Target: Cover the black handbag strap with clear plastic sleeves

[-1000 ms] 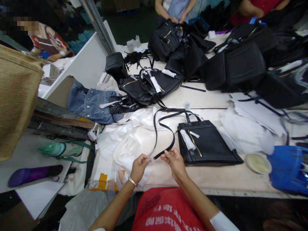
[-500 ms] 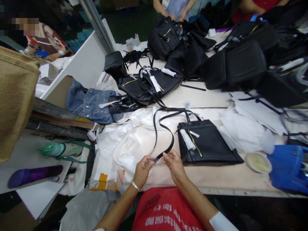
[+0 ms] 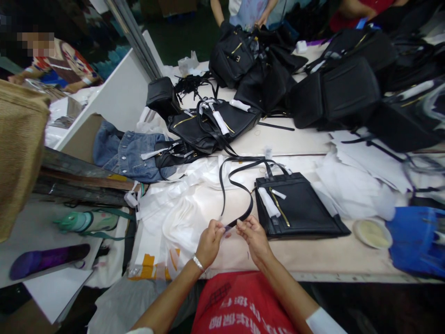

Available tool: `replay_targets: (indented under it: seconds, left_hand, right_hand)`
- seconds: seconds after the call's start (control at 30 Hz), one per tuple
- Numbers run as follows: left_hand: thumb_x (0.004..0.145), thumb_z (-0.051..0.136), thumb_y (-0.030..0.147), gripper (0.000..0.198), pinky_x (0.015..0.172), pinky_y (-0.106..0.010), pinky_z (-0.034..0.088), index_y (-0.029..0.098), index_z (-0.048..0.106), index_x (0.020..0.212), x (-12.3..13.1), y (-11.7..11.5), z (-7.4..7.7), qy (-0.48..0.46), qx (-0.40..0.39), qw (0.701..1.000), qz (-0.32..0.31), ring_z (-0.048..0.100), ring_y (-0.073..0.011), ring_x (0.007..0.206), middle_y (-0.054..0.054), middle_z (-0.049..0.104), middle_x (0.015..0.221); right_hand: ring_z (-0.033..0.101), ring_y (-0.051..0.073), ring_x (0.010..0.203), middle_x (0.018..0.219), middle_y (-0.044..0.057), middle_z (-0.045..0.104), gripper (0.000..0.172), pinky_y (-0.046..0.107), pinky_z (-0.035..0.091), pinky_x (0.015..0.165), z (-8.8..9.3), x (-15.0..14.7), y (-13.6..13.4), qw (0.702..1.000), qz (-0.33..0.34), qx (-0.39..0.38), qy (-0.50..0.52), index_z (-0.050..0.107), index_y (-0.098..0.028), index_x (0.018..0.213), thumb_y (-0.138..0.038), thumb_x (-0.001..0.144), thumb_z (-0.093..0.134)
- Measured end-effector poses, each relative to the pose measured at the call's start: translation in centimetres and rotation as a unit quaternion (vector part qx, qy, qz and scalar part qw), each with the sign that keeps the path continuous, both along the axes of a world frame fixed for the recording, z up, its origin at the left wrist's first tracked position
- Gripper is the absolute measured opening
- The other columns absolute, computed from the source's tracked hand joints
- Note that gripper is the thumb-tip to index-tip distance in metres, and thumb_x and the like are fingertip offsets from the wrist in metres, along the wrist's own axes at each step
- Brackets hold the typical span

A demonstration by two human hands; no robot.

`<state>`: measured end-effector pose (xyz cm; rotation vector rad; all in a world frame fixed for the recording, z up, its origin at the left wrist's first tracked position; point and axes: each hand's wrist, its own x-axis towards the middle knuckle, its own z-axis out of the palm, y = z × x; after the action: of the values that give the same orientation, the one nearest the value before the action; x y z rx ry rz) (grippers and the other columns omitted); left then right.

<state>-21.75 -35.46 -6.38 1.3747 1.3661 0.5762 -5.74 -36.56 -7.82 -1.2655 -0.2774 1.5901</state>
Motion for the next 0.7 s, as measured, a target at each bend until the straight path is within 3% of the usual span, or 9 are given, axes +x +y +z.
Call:
replay_targets:
  seconds: [0.17,0.37,0.5,0.57,0.7]
  left_hand:
    - [0.088,0.046,0.034,0.014,0.063,-0.025,0.042,0.021,0.052,0.086,0.3,0.3,0.3,-0.008,-0.018,1.0,0.015,0.06,-0.0162,0.066,0.0,0.065,0.07]
    - [0.087,0.048,0.027,0.014,0.091,-0.033,0.041,0.019,0.057,0.081,1.3,0.8,1.0,-0.059,0.034,0.997,0.018,0.057,-0.0209,0.104,-0.008,0.063,0.109]
    - [0.087,0.049,0.028,0.016,0.087,-0.031,0.043,0.018,0.059,0.08,1.4,0.2,0.4,-0.079,0.016,0.996,0.05,0.056,-0.0204,0.102,-0.008,0.06,0.109]
    - [0.087,0.05,0.028,0.016,0.083,-0.029,0.043,0.018,0.059,0.079,1.1,-0.5,-0.2,-0.078,0.001,0.995,0.067,0.056,-0.0194,0.098,-0.007,0.06,0.105]
    - [0.086,0.051,0.03,0.016,0.077,-0.027,0.042,0.017,0.057,0.077,0.4,-2.0,-1.3,-0.066,-0.027,0.992,0.1,0.056,-0.0178,0.092,-0.006,0.059,0.102]
  right_hand:
    - [0.053,0.011,0.065,0.068,-0.003,0.058,0.029,0.024,0.042,0.066,0.0,0.6,0.1,1.0,0.023,-0.007,0.014,0.056,-0.019,0.076,-0.037,0.066,0.076]
    - [0.054,0.012,0.071,0.078,0.0,0.062,0.027,0.025,0.042,0.07,-0.6,-0.4,-0.8,0.997,0.077,-0.002,0.029,0.061,-0.019,0.082,-0.037,0.067,0.075]
    - [0.058,0.016,0.083,0.092,0.002,0.064,0.038,0.027,0.044,0.073,-0.5,-0.5,-1.0,0.989,0.136,-0.034,0.053,0.06,-0.023,0.099,-0.039,0.067,0.074]
    - [0.058,0.016,0.084,0.093,0.002,0.064,0.041,0.028,0.044,0.073,-0.5,-0.2,-0.8,0.989,0.135,-0.042,0.038,0.057,-0.025,0.104,-0.042,0.07,0.071]
    - [0.056,0.014,0.081,0.092,0.002,0.063,0.029,0.027,0.044,0.073,-1.2,-0.1,-0.6,0.994,0.102,-0.04,0.021,0.056,-0.023,0.092,-0.045,0.075,0.066]
